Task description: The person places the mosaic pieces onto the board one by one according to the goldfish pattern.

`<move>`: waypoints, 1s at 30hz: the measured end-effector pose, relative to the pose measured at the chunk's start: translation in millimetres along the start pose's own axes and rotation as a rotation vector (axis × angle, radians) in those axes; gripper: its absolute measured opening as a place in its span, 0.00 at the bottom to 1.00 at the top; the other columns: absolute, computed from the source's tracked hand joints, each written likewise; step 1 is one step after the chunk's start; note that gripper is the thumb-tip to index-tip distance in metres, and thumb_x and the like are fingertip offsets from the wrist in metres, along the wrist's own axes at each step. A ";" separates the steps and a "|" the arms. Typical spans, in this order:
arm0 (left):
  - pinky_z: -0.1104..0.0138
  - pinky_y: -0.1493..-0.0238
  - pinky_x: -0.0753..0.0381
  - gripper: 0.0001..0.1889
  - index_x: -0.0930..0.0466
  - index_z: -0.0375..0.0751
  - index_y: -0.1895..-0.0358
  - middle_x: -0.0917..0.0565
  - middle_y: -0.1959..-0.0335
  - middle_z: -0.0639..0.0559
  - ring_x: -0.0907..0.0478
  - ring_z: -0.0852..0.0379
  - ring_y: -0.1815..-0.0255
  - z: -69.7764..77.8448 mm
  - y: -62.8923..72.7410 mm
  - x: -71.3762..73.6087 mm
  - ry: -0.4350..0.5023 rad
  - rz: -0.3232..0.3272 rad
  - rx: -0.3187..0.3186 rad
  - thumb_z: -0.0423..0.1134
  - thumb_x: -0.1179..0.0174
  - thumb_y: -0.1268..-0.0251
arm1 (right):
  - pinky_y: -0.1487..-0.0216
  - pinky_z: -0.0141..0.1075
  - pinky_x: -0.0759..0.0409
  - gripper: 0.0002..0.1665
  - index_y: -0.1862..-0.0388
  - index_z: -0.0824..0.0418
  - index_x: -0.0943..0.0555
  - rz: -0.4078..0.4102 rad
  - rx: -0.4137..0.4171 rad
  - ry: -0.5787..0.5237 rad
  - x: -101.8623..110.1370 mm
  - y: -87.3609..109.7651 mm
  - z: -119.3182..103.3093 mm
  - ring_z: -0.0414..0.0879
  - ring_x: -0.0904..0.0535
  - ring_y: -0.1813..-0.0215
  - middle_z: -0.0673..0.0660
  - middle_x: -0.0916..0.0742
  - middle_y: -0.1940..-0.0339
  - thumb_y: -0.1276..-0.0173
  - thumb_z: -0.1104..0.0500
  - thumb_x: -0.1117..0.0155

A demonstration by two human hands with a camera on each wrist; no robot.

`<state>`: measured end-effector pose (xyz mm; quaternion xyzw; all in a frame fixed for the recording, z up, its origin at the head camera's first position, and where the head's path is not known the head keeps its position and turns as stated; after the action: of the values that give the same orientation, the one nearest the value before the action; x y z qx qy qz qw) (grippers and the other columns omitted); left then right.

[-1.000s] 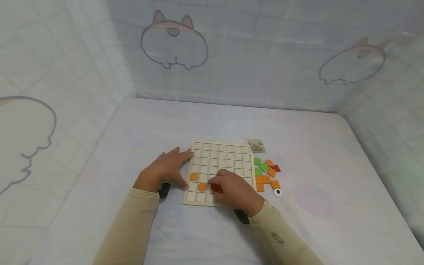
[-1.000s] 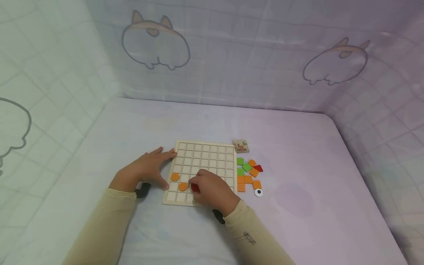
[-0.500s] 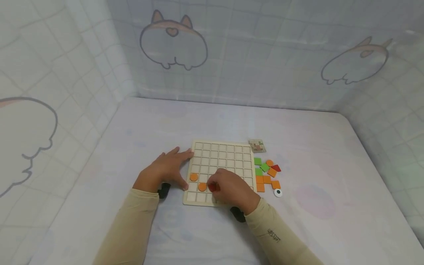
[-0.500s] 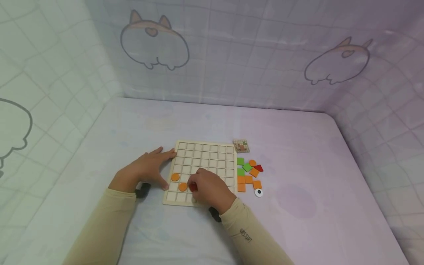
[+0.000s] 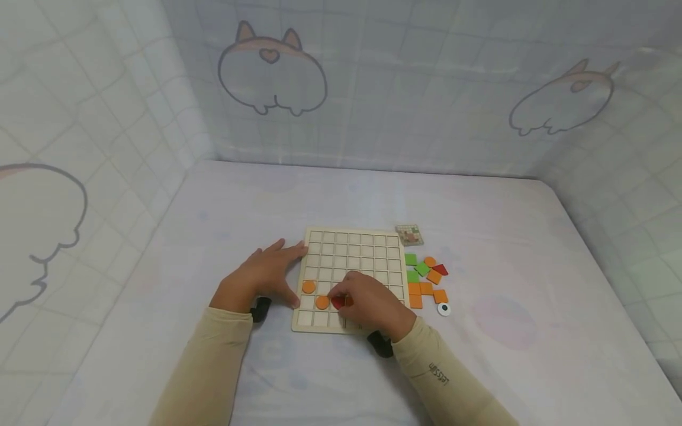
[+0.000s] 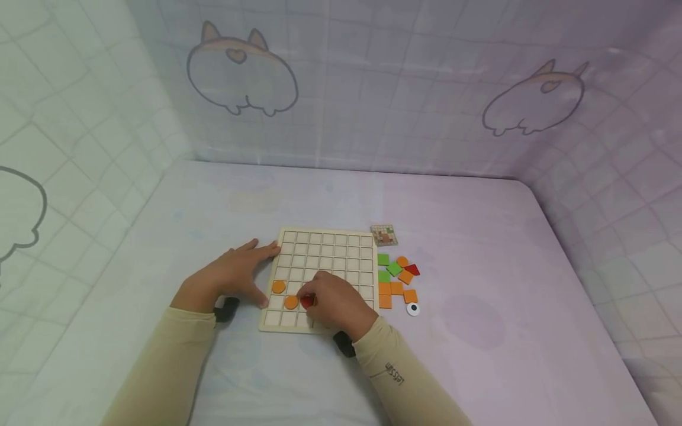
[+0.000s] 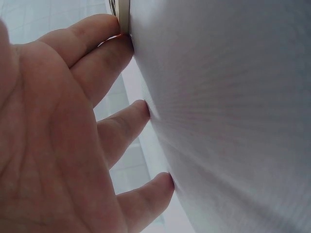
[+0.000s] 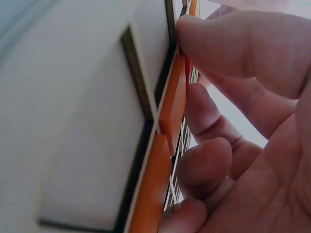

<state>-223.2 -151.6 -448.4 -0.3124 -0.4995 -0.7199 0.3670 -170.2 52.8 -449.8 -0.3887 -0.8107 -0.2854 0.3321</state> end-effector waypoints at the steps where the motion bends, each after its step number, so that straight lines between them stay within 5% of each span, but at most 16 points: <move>1: 0.31 0.23 0.54 0.65 0.44 0.62 0.19 0.47 0.16 0.46 0.58 0.37 0.16 -0.3 -0.1 -0.3 0.002 0.001 -0.001 0.55 0.15 0.68 | 0.59 0.30 0.22 0.18 0.49 0.48 0.11 0.000 -0.010 -0.009 -0.2 0.0 0.1 0.40 0.25 0.62 0.44 0.18 0.63 0.37 0.62 0.28; 9: 0.33 0.21 0.56 0.65 0.43 0.60 0.19 0.46 0.16 0.47 0.58 0.38 0.15 -1.6 -1.8 -3.0 -0.009 0.013 -0.018 0.55 0.14 0.68 | 0.46 0.39 0.19 0.24 0.40 0.50 0.16 0.069 -0.081 -0.059 11.8 16.1 9.1 0.42 0.22 0.51 0.47 0.15 0.50 0.35 0.57 0.27; 18: 0.35 0.20 0.57 0.65 0.44 0.58 0.19 0.45 0.16 0.48 0.59 0.39 0.15 -1.8 -0.6 -1.9 -0.025 0.017 -0.035 0.54 0.14 0.67 | 0.52 0.45 0.19 0.25 0.39 0.59 0.17 0.328 -0.404 -0.029 57.8 76.1 72.0 0.51 0.20 0.49 0.57 0.16 0.46 0.35 0.55 0.32; 23: 0.34 0.20 0.57 0.65 0.44 0.57 0.19 0.45 0.17 0.46 0.59 0.38 0.15 -3.8 -2.3 -3.2 -0.024 0.021 -0.031 0.54 0.14 0.67 | 0.49 0.50 0.19 0.33 0.38 0.64 0.21 0.276 -0.619 0.025 61.5 100.4 106.4 0.56 0.22 0.47 0.64 0.18 0.44 0.37 0.48 0.28; 30: 0.33 0.21 0.57 0.65 0.43 0.57 0.19 0.45 0.17 0.47 0.59 0.38 0.15 -5.0 -5.1 -5.7 -0.013 0.025 -0.040 0.54 0.14 0.68 | 0.55 0.47 0.19 0.33 0.43 0.67 0.20 0.188 -0.727 0.046 57.0 108.9 123.6 0.54 0.24 0.55 0.61 0.16 0.56 0.39 0.48 0.25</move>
<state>-224.9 -153.9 -457.0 -0.3305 -0.4835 -0.7231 0.3662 -147.2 225.2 -460.4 -0.5473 -0.6097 -0.5313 0.2154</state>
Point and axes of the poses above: each hand's wrist, its own y-axis away from the middle knuckle, its own x-axis out of the back of the hand, z = x × y, the point moved 5 cm from there along -y, towards the middle knuckle
